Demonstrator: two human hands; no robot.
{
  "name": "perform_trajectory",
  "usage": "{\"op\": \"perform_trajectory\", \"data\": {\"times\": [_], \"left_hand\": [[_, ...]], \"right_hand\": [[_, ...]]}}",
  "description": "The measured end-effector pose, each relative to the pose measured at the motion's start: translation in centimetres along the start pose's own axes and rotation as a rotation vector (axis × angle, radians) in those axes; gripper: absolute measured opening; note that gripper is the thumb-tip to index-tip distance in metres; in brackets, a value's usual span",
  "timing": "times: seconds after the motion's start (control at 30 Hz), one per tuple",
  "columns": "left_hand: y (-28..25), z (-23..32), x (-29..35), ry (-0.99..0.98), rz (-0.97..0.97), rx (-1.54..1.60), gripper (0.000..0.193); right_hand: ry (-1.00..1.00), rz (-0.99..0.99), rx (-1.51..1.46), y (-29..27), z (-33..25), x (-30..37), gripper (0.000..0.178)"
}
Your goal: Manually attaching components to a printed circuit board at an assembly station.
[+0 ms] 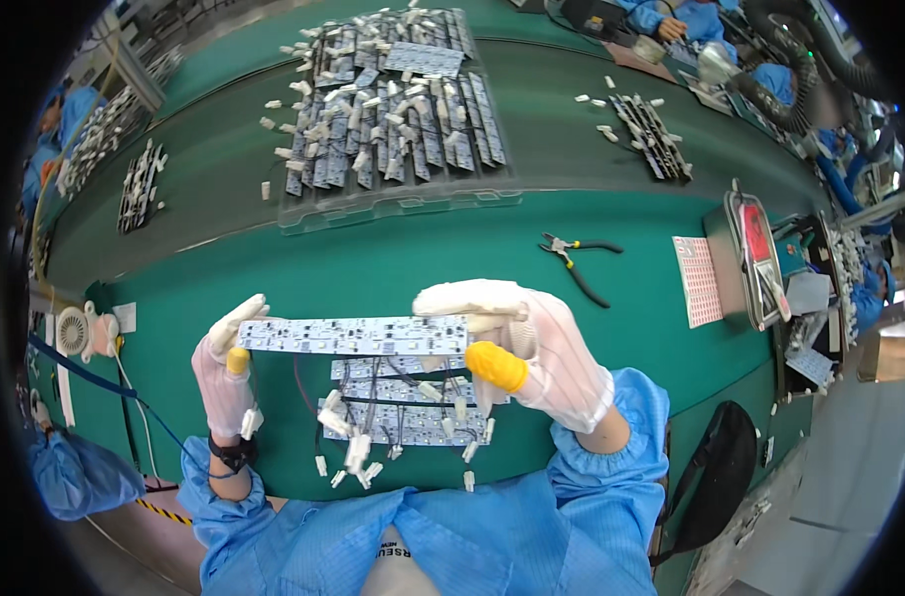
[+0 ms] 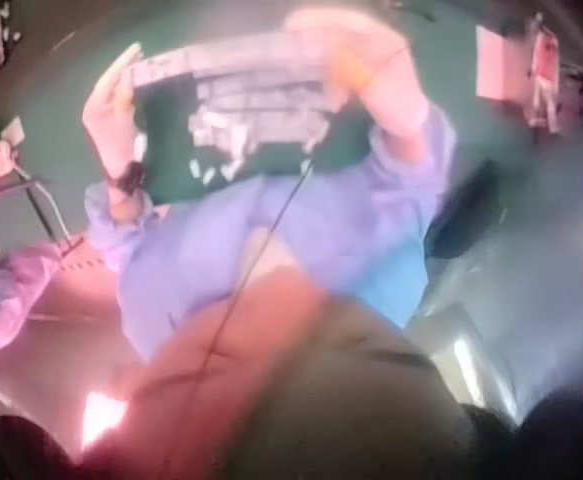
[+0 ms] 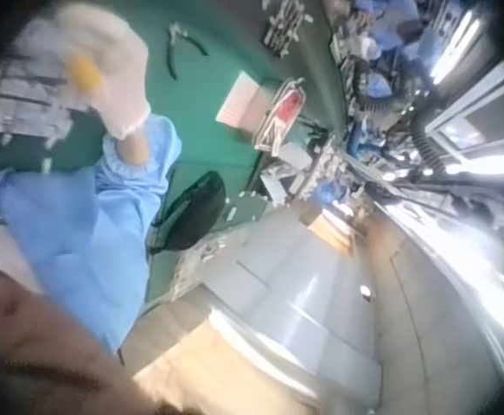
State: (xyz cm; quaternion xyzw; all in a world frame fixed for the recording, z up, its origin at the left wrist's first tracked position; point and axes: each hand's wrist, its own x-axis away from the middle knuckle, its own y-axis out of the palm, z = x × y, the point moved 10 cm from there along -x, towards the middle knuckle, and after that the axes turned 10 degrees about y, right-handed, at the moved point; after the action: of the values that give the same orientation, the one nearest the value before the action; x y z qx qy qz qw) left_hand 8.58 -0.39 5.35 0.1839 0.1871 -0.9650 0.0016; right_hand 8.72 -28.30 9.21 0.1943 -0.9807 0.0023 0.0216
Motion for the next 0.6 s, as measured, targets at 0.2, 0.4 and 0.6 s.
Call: {"op": "perform_trajectory", "data": {"times": [0.2,0.4,0.6], "left_hand": [[-0.4,-0.1,0.9,0.043,0.114,0.226,0.061],[0.3,1.4,1.2,0.142,0.098,0.392,0.048],[0.1,3.0,1.2,0.335,0.001,0.161,0.064]], "right_hand": [[0.128,0.057,0.031,-0.5,0.5,-0.2,0.051],[0.144,0.195,-0.026,-1.6,1.7,-0.5,0.052],[0.04,0.104,0.068,-1.2,1.2,-0.8,0.041]]}}
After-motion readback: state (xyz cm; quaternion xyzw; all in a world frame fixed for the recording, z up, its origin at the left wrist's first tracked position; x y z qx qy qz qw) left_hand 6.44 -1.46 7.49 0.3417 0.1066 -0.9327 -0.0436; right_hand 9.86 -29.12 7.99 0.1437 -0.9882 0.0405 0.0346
